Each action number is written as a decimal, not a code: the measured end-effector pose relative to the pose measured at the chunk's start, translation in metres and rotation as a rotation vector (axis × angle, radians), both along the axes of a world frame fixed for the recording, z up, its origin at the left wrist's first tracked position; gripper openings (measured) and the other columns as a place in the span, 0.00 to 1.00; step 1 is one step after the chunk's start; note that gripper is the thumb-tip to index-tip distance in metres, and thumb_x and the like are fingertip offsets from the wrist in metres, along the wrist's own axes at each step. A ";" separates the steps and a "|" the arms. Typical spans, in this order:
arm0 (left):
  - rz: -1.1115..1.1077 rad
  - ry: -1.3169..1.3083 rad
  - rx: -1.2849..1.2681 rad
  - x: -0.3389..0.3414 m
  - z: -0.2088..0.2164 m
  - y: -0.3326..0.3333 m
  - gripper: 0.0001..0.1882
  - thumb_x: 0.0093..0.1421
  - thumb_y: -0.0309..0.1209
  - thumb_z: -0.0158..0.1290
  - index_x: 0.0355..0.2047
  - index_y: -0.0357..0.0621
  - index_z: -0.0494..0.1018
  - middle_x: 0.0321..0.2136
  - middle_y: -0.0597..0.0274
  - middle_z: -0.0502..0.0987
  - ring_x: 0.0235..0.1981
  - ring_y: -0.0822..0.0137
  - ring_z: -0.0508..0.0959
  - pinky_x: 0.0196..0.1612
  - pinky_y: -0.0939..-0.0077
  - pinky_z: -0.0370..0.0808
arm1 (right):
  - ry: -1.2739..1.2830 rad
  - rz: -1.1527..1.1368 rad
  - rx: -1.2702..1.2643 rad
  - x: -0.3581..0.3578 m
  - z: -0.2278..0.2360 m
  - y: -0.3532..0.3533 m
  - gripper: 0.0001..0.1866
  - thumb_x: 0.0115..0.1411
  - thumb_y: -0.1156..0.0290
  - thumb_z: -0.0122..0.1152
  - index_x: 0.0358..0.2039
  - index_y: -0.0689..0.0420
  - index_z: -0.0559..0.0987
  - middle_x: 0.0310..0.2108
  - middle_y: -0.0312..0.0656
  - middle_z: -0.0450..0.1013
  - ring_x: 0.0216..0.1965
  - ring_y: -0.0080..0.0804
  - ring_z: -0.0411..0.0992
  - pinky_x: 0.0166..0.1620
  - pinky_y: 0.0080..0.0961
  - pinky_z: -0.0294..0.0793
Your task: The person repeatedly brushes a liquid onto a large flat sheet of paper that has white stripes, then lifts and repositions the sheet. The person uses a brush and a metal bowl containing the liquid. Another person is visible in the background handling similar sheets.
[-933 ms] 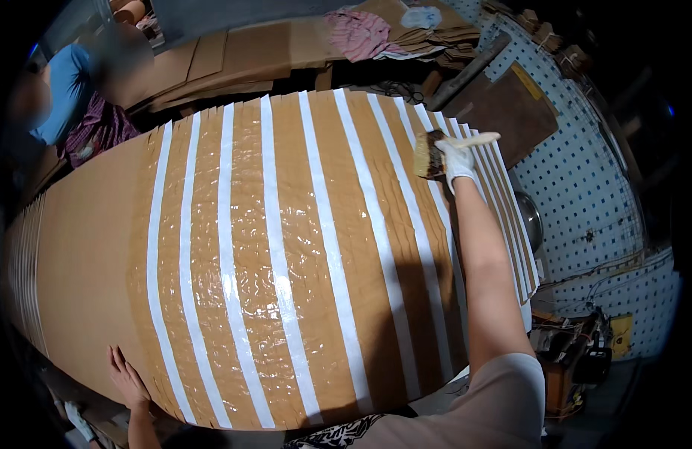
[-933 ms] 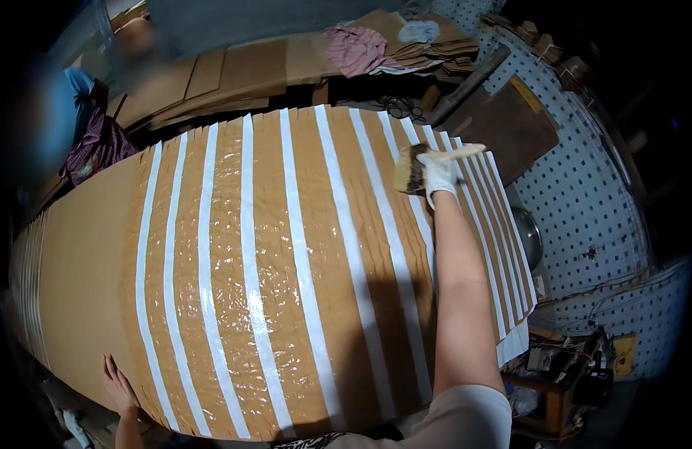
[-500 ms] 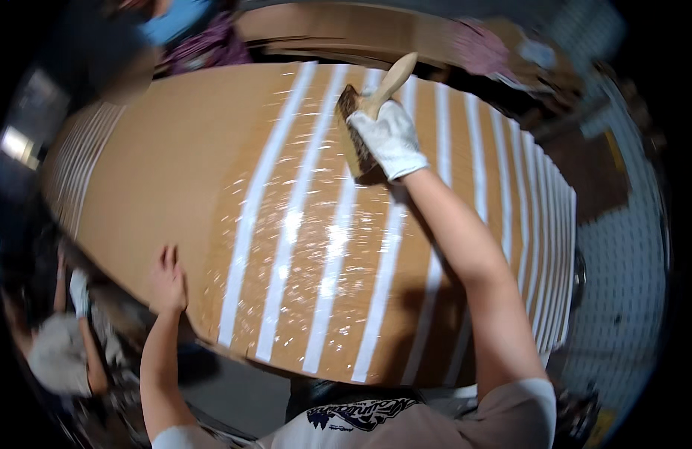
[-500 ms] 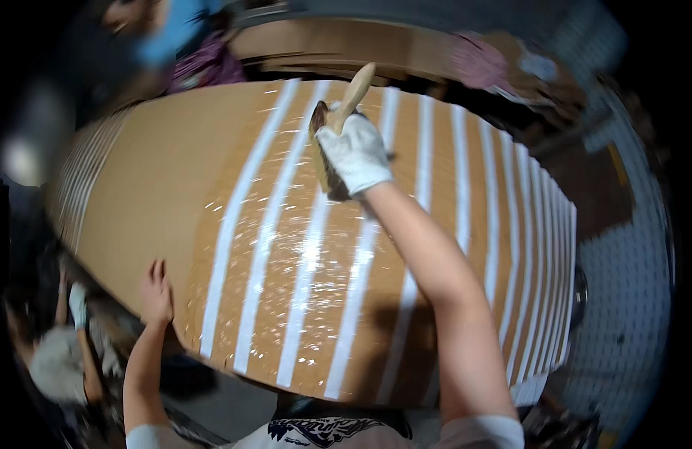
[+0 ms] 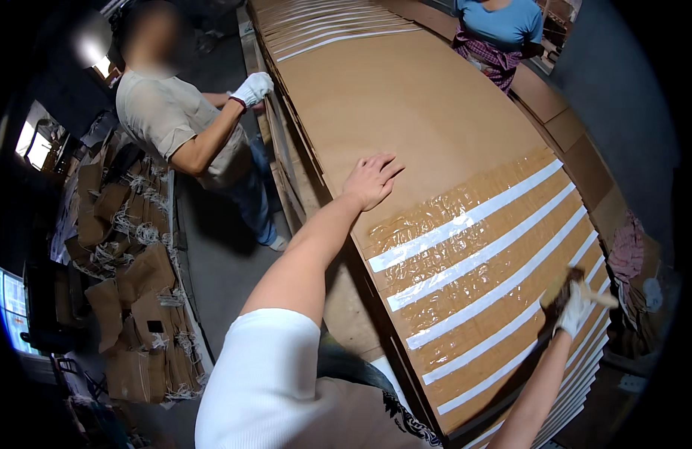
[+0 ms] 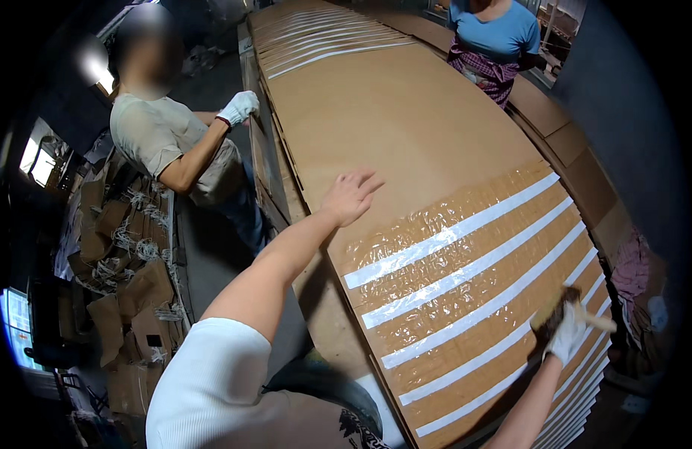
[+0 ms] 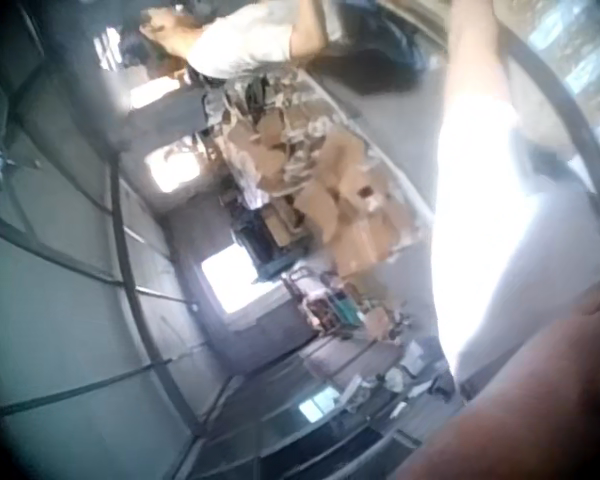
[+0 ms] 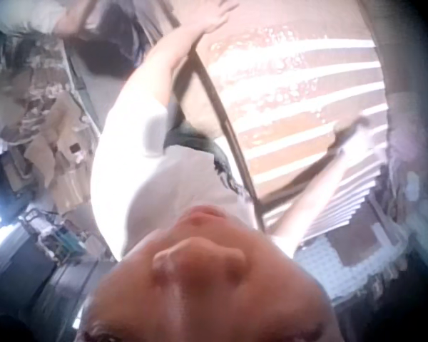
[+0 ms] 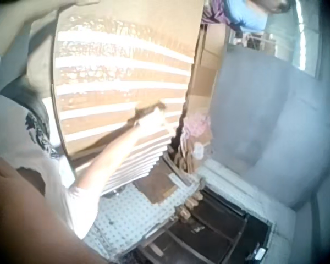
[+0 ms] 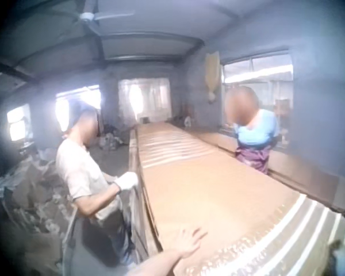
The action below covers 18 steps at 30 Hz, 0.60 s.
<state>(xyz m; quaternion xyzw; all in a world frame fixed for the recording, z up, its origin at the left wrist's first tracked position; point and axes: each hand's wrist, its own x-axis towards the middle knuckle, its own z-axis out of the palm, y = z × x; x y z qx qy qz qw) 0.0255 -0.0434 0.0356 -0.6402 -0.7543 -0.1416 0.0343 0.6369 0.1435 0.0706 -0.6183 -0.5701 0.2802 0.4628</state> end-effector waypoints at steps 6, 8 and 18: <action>-0.040 0.061 -0.177 0.027 -0.007 0.050 0.27 0.67 0.42 0.41 0.67 0.63 0.62 0.68 0.57 0.62 0.67 0.57 0.63 0.68 0.56 0.61 | 0.487 -0.421 -0.055 0.149 -0.003 -0.130 0.23 0.63 0.70 0.63 0.58 0.59 0.74 0.46 0.42 0.77 0.40 0.32 0.76 0.40 0.29 0.78; -0.113 0.214 0.006 0.012 -0.043 0.049 0.28 0.66 0.44 0.43 0.67 0.64 0.63 0.67 0.61 0.64 0.65 0.56 0.65 0.66 0.55 0.63 | 0.374 -0.492 -0.044 0.193 -0.001 -0.168 0.09 0.63 0.69 0.63 0.43 0.52 0.80 0.25 0.32 0.73 0.23 0.23 0.70 0.24 0.23 0.69; -0.103 0.125 0.095 -0.013 -0.006 0.031 0.26 0.70 0.38 0.40 0.69 0.60 0.59 0.68 0.55 0.59 0.66 0.53 0.61 0.67 0.52 0.57 | -0.471 -0.613 -0.088 0.089 0.064 -0.161 0.24 0.59 0.55 0.59 0.52 0.53 0.79 0.38 0.51 0.80 0.42 0.41 0.79 0.46 0.37 0.77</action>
